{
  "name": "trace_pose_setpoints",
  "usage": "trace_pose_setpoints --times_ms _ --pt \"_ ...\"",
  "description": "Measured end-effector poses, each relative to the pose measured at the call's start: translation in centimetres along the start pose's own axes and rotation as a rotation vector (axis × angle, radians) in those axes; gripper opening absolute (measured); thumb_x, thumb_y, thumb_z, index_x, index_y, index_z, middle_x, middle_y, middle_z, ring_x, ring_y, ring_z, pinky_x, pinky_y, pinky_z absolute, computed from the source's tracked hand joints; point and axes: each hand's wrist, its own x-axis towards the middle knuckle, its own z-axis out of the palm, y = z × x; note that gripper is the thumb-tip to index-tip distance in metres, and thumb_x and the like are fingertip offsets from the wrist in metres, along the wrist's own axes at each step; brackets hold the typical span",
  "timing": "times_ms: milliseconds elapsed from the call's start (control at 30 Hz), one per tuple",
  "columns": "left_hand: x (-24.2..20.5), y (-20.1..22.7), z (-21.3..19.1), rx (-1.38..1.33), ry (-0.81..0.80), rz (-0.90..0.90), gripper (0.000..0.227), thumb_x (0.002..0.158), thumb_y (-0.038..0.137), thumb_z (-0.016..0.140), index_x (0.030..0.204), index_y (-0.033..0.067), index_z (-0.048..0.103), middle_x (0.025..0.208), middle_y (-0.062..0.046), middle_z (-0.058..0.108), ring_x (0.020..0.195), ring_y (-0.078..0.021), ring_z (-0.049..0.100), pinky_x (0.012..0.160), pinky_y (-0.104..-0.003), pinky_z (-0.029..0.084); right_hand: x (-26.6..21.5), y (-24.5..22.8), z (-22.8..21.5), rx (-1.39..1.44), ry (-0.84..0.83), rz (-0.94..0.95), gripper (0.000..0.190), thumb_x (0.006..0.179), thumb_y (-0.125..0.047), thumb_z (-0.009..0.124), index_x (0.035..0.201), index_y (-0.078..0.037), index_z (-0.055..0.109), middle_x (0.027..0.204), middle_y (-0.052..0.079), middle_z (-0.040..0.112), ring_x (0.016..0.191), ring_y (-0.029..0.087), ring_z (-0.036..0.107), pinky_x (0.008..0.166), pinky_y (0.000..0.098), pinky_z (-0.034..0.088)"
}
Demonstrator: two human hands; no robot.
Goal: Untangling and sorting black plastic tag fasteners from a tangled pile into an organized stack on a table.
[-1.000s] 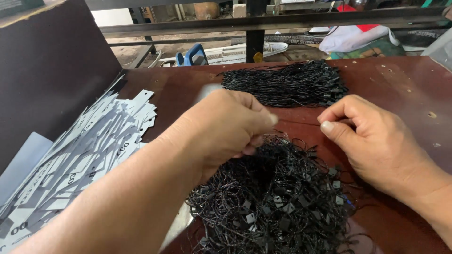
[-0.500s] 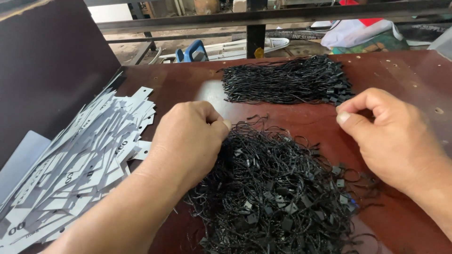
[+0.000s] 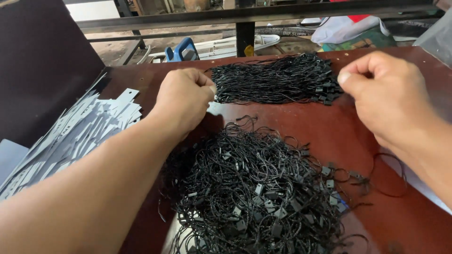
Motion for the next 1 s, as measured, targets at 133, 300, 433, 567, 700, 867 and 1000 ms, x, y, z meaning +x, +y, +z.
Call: trace_pose_setpoints --times_ms 133,300,433,567,700,867,1000 --pt "1.8 0.2 0.7 0.081 0.04 0.085 0.015 0.098 0.021 0.061 0.086 0.0167 0.069 0.082 -0.003 0.071 0.067 -0.0185 0.06 0.062 -0.037 0.052 3.1 0.5 1.1 -0.058 0.042 -0.135 0.007 0.097 -0.017 0.069 0.091 -0.017 0.073 0.094 -0.003 0.072 0.085 0.014 0.059 0.074 0.0361 0.045" --pt "3.6 0.4 1.5 0.102 0.056 0.053 0.013 0.097 0.024 0.062 0.087 0.0203 0.07 0.092 -0.002 0.073 0.087 -0.0227 0.064 0.074 -0.041 0.053 5.6 1.5 2.5 0.003 0.04 -0.093 0.007 0.097 -0.018 0.073 0.089 -0.019 0.073 0.087 -0.004 0.068 0.077 0.011 0.055 0.064 0.0329 0.043" --pt "3.8 0.3 1.7 0.137 0.053 0.025 0.011 0.095 0.029 0.065 0.09 0.0235 0.073 0.098 0.0 0.073 0.096 -0.0234 0.064 0.083 -0.042 0.051 5.8 1.8 2.8 -0.023 0.031 -0.092 0.007 0.096 -0.02 0.074 0.089 -0.019 0.074 0.086 -0.004 0.07 0.079 0.012 0.056 0.068 0.0334 0.044" --pt "4.1 0.3 1.9 0.174 0.052 0.028 0.014 0.096 0.029 0.064 0.095 0.0234 0.077 0.096 0.0 0.075 0.096 -0.0243 0.066 0.082 -0.043 0.053 5.7 1.9 3.0 0.017 0.001 -0.118 0.01 0.096 -0.016 0.073 0.087 -0.017 0.074 0.096 -0.004 0.072 0.088 0.012 0.061 0.077 0.0315 0.047" --pt "4.2 0.2 2.0 0.202 0.061 0.012 0.013 0.097 0.029 0.063 0.092 0.0245 0.074 0.098 0.001 0.075 0.098 -0.0248 0.066 0.084 -0.043 0.053 5.5 1.5 2.7 0.034 -0.028 -0.088 0.008 0.096 -0.013 0.07 0.089 -0.016 0.075 0.097 -0.005 0.074 0.092 0.01 0.062 0.081 0.0307 0.048" --pt "1.9 0.2 0.8 0.049 0.085 -0.003 0.029 0.097 0.02 0.055 0.118 0.0217 0.074 0.114 -0.002 0.074 0.096 -0.0199 0.068 0.079 -0.036 0.056 2.8 1.2 0.3 -0.083 0.072 -0.27 0.024 0.097 -0.017 0.063 0.115 -0.017 0.078 0.112 0.005 0.065 0.089 0.02 0.058 0.082 0.0365 0.045" --pt "-1.6 -0.3 -0.1 0.003 0.167 0.062 0.031 0.091 0.017 0.051 0.109 0.0245 0.075 0.086 0.003 0.073 0.069 -0.0165 0.06 0.07 -0.035 0.049 -2.7 -1.2 -1.5 -0.12 -0.027 -0.226 0.023 0.096 -0.018 0.066 0.117 -0.023 0.075 0.113 -0.003 0.074 0.098 0.015 0.065 0.09 0.0343 0.045"
